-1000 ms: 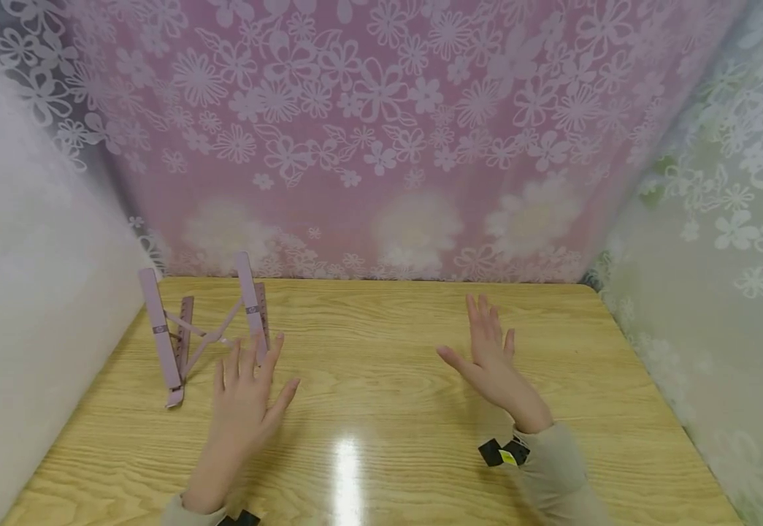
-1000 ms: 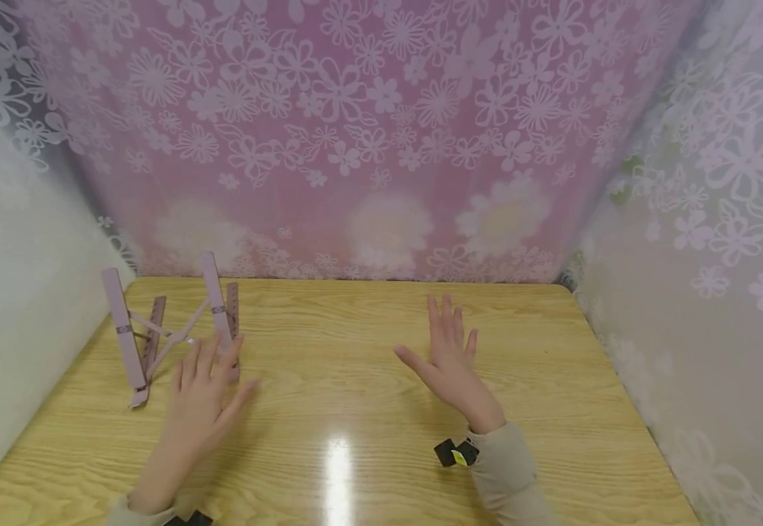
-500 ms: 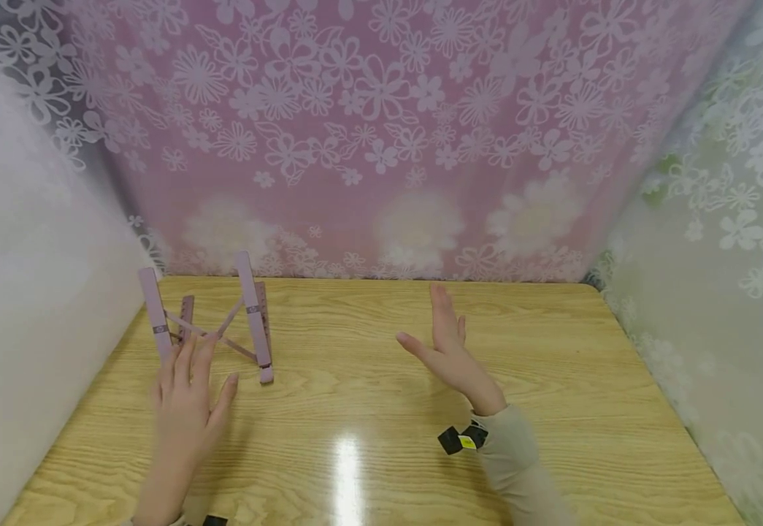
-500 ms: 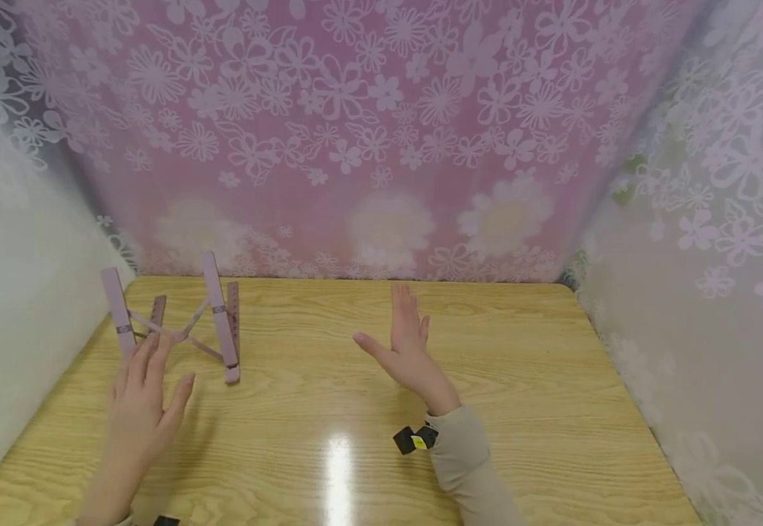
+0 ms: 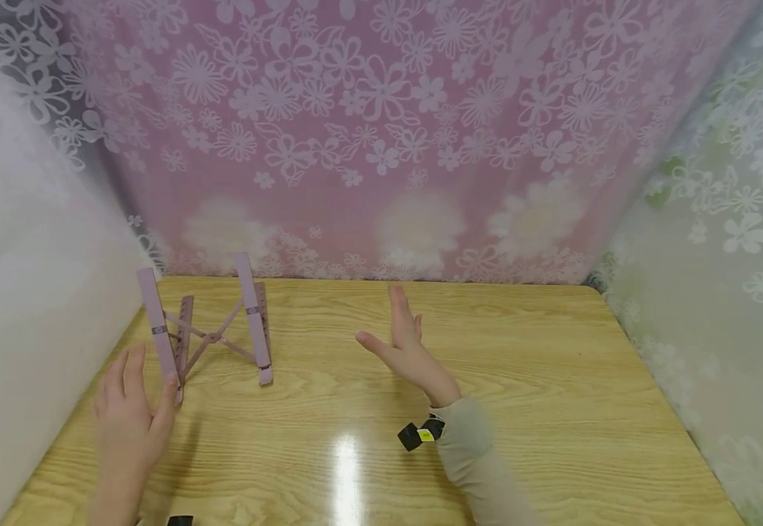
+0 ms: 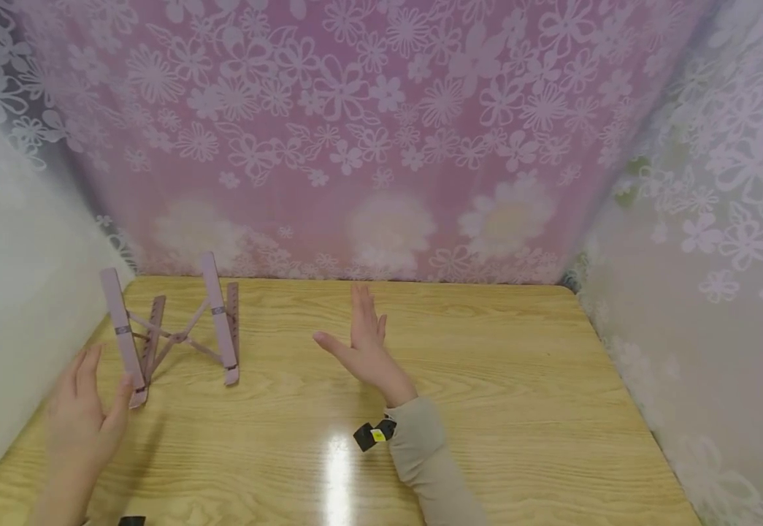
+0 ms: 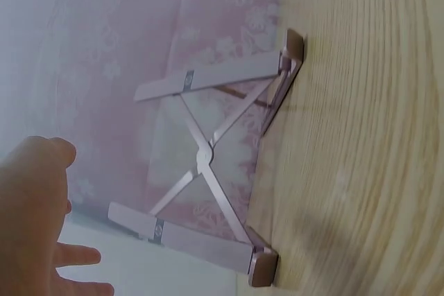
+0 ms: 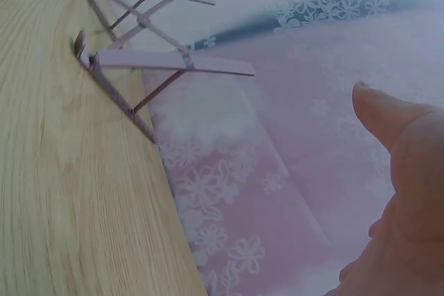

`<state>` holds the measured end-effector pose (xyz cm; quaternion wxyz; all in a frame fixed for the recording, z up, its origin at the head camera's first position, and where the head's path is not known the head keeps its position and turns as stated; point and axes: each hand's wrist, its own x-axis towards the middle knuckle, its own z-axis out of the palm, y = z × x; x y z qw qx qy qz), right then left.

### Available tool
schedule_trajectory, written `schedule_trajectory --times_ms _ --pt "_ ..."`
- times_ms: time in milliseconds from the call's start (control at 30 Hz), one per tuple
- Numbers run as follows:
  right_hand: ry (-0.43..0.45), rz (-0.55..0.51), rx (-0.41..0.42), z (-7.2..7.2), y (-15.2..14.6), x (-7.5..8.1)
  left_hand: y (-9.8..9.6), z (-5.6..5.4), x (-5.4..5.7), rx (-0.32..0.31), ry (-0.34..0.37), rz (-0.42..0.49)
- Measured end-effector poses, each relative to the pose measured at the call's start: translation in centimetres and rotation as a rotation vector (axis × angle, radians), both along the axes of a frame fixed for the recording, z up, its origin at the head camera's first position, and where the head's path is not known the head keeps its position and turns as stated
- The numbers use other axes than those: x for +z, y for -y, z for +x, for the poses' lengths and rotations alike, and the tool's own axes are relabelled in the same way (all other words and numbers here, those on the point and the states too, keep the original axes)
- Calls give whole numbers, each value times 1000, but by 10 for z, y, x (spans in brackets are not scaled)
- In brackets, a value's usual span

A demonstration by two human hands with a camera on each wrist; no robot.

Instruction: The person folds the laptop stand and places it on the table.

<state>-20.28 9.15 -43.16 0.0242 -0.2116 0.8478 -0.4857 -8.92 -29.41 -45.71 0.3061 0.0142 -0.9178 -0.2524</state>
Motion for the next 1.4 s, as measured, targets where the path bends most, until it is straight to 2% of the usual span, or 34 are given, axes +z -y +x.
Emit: schedule_trajectory --times_ms 133,333,533,733,867,1067,1200,1400 --pt "20 -49 22 -1 14 -3 10 0 -2 19 10 51" --pt "37 -59 67 -1 41 -5 18 -2 -5 33 23 114" --pt "50 -81 112 -2 66 -12 18 -6 -13 6 48 212" --pt "37 -63 148 -7 91 -27 21 -9 -25 -35 46 335" --pt "53 -28 179 -7 104 -36 23 -13 -38 -42 40 407" --pt "163 -50 219 -2 122 -50 24 -15 -53 -34 140 516" --pt "221 -70 237 2 133 -60 24 -17 -62 -74 185 529" --pt "266 -93 242 2 146 -70 26 -20 -69 -111 192 503"
